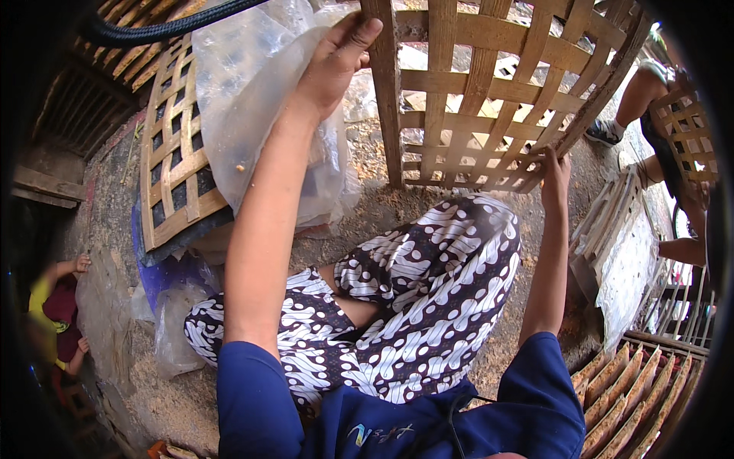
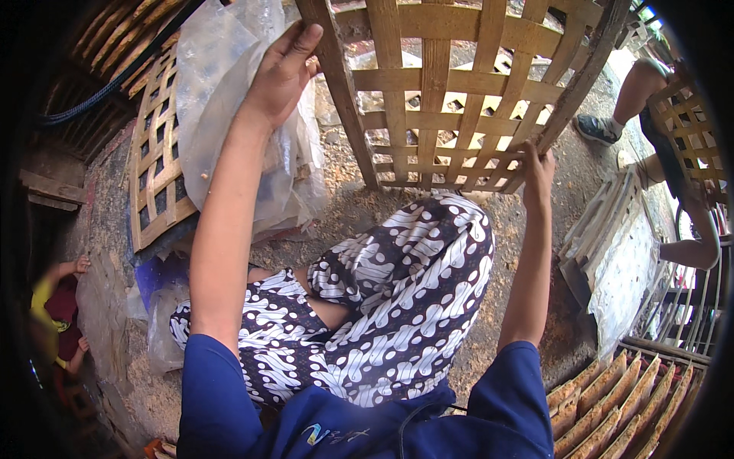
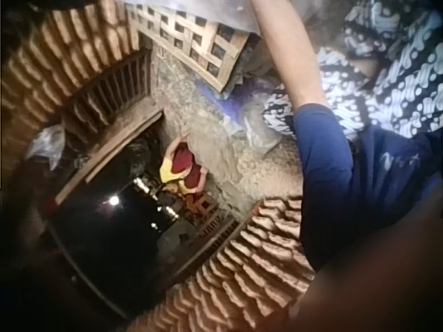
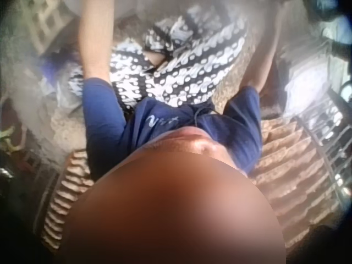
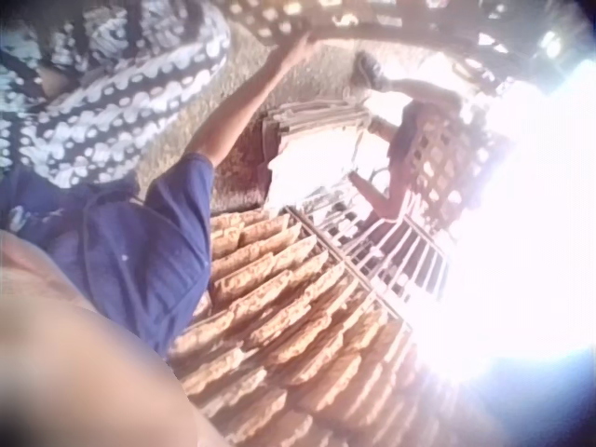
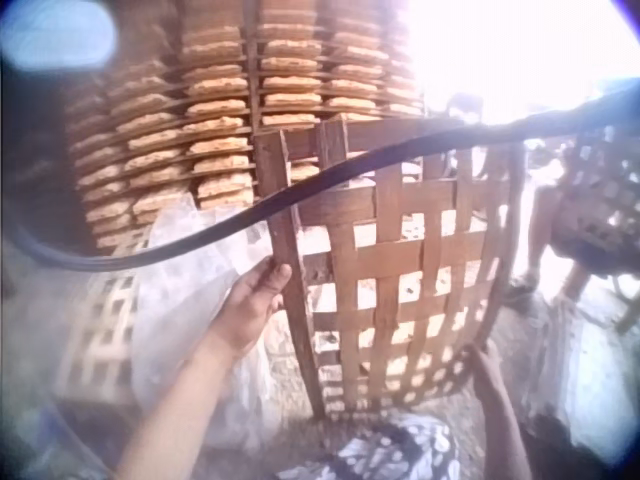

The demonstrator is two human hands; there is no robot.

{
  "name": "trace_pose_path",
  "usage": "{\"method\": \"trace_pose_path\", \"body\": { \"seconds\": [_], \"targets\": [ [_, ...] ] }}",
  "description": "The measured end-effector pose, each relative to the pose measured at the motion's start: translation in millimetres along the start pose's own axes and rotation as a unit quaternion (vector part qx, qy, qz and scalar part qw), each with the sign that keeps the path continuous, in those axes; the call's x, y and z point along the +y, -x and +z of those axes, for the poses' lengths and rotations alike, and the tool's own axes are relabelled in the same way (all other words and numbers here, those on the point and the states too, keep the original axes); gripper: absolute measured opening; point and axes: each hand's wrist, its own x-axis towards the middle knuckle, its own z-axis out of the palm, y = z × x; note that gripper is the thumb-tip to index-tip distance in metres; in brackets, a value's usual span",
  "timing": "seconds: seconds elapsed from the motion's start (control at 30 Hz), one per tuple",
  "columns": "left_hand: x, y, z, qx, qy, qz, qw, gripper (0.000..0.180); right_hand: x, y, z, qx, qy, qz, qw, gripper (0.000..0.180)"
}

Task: The person sits on the floor and assembles rectangular food blocks by placing them between wooden lattice frames and wrapping them in plastic sheets. The person repeatedly picks up blocks, aligns them with frames, and folds the plastic around them.

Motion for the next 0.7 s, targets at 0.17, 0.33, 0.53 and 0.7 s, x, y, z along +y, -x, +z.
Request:
{"method": "trace_pose_path", "body": {
  "seconds": [0.17,0.33,0.53,0.7],
  "targets": [
    [12.7,-5.9,4.0,0.034,-0.068,-0.034,0.997,0.063,-10.9,7.4,-22.1,-0.101,-0.047,0.001,0.994,0.031],
    [40.6,-12.2,-13.9,0.080,-0.104,-0.042,0.990,0.063,-26.0,15.2,-13.1,-0.047,-0.096,-0.009,0.994,0.019],
    [71.4,-3.6,-41.9,0.237,0.001,-0.010,0.971,0.055,-45.6,10.7,-28.8,-0.004,-0.017,-0.100,0.995,0.025],
    [98.5,10.4,-58.6,0.332,-0.030,0.024,0.942,0.034,-91.1,25.6,-11.1,0.035,0.040,-0.092,0.994,0.029]
  ]
}}
